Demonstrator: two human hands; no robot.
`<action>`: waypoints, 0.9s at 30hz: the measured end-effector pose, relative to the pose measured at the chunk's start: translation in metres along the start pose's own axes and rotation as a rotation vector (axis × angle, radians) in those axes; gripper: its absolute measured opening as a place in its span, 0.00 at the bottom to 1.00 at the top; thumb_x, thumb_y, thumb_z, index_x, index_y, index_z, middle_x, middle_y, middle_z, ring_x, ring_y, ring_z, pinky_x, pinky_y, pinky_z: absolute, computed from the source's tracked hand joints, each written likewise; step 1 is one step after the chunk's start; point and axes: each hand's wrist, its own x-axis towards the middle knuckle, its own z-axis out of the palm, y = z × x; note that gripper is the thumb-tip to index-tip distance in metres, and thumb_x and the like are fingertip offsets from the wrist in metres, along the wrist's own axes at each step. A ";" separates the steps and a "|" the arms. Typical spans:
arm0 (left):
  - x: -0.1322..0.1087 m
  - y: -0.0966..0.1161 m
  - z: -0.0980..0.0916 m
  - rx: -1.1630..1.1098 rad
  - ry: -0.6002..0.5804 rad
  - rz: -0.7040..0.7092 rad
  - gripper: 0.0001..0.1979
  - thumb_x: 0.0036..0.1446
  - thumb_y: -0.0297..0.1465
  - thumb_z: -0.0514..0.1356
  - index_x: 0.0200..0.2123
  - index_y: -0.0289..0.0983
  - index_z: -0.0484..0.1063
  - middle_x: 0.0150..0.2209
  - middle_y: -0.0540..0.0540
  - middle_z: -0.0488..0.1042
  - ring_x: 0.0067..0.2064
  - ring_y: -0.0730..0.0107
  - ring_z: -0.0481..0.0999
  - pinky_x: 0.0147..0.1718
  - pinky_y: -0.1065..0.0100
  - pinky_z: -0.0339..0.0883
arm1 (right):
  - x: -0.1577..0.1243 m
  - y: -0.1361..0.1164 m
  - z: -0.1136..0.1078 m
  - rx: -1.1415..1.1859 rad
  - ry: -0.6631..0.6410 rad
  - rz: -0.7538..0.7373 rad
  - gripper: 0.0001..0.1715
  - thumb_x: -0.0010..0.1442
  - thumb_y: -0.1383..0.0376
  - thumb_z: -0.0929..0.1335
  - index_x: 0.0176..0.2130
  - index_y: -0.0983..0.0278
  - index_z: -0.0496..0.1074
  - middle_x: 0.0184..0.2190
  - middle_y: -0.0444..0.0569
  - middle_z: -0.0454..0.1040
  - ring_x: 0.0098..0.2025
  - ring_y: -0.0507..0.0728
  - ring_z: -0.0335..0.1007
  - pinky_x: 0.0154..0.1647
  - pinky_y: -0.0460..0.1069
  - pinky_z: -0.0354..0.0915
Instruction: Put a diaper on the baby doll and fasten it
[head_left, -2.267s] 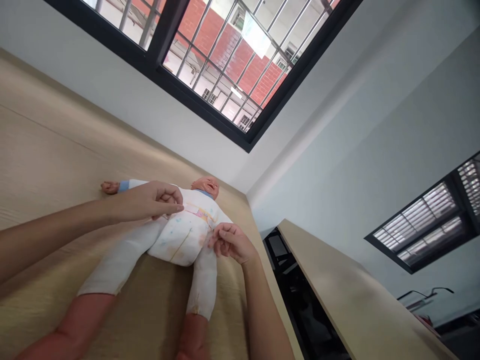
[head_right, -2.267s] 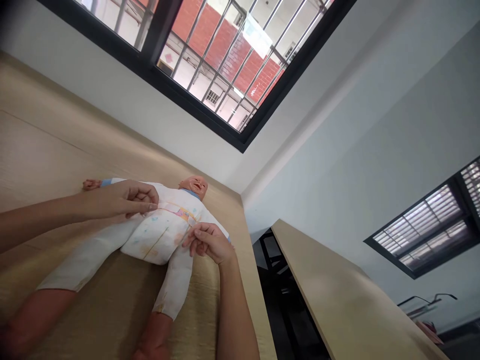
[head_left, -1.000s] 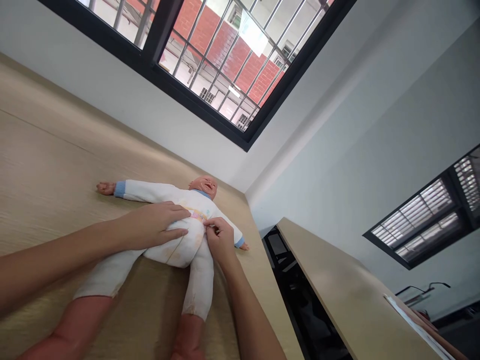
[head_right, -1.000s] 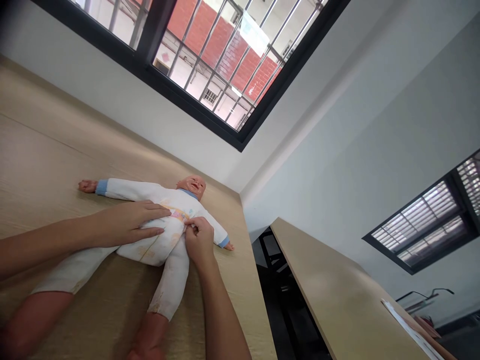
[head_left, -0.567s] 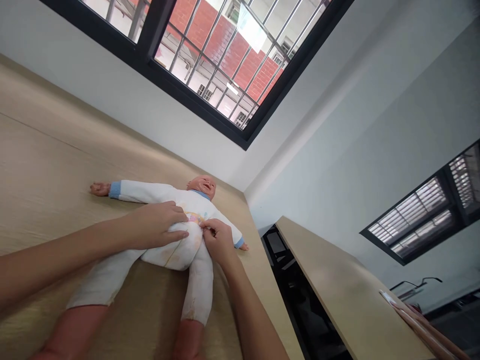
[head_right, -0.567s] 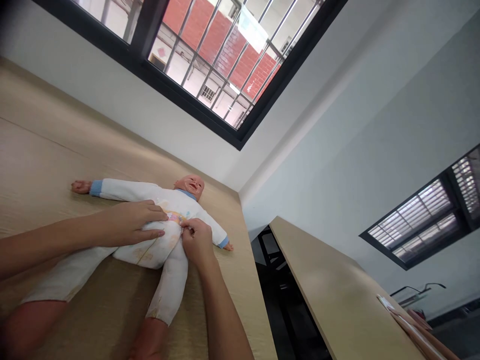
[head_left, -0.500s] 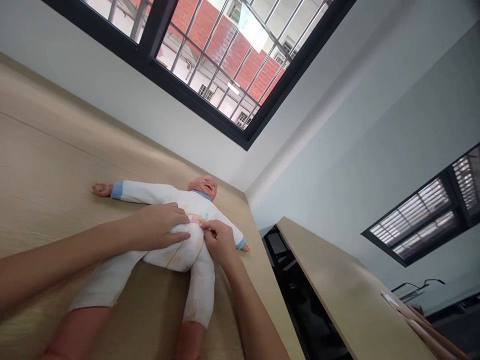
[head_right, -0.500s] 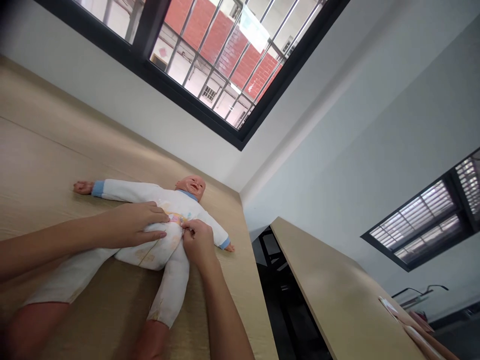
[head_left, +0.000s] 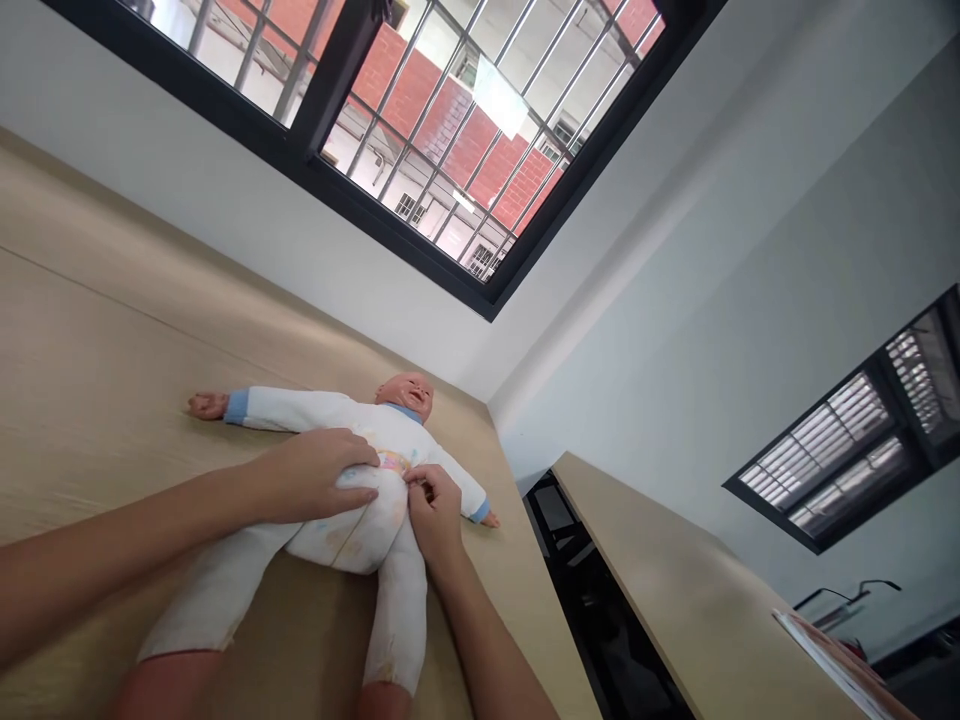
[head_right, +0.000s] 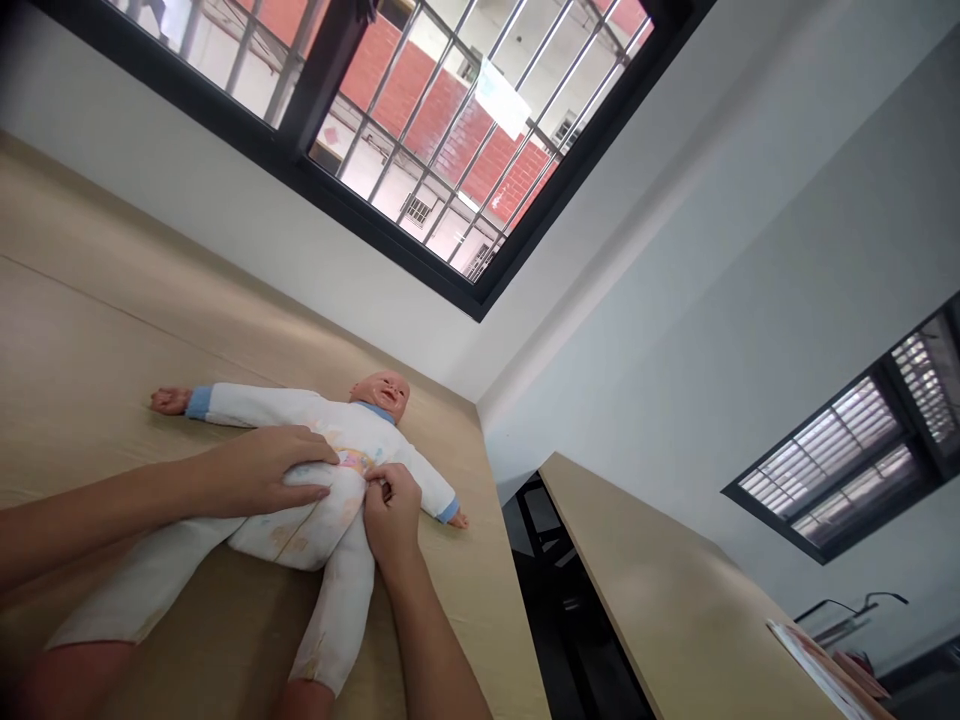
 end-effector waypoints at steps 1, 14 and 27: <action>-0.001 0.001 -0.002 -0.025 -0.011 0.012 0.10 0.66 0.36 0.61 0.46 0.40 0.80 0.44 0.47 0.83 0.47 0.61 0.76 0.50 0.66 0.64 | -0.002 0.004 0.003 0.055 0.047 0.032 0.13 0.55 0.70 0.64 0.33 0.62 0.78 0.34 0.49 0.80 0.33 0.57 0.74 0.38 0.50 0.69; -0.007 -0.005 -0.003 -0.086 0.129 -0.199 0.13 0.67 0.39 0.54 0.41 0.39 0.75 0.40 0.45 0.78 0.43 0.55 0.76 0.44 0.60 0.65 | -0.010 0.010 0.000 0.048 0.117 0.087 0.13 0.54 0.69 0.64 0.34 0.62 0.78 0.34 0.49 0.78 0.35 0.58 0.73 0.37 0.51 0.69; -0.006 0.015 -0.003 0.186 -0.110 -0.194 0.21 0.71 0.39 0.49 0.54 0.35 0.76 0.41 0.37 0.82 0.41 0.49 0.81 0.37 0.58 0.66 | -0.010 0.005 0.001 -0.122 -0.010 -0.053 0.16 0.58 0.70 0.63 0.36 0.63 0.80 0.35 0.50 0.82 0.37 0.59 0.75 0.41 0.52 0.69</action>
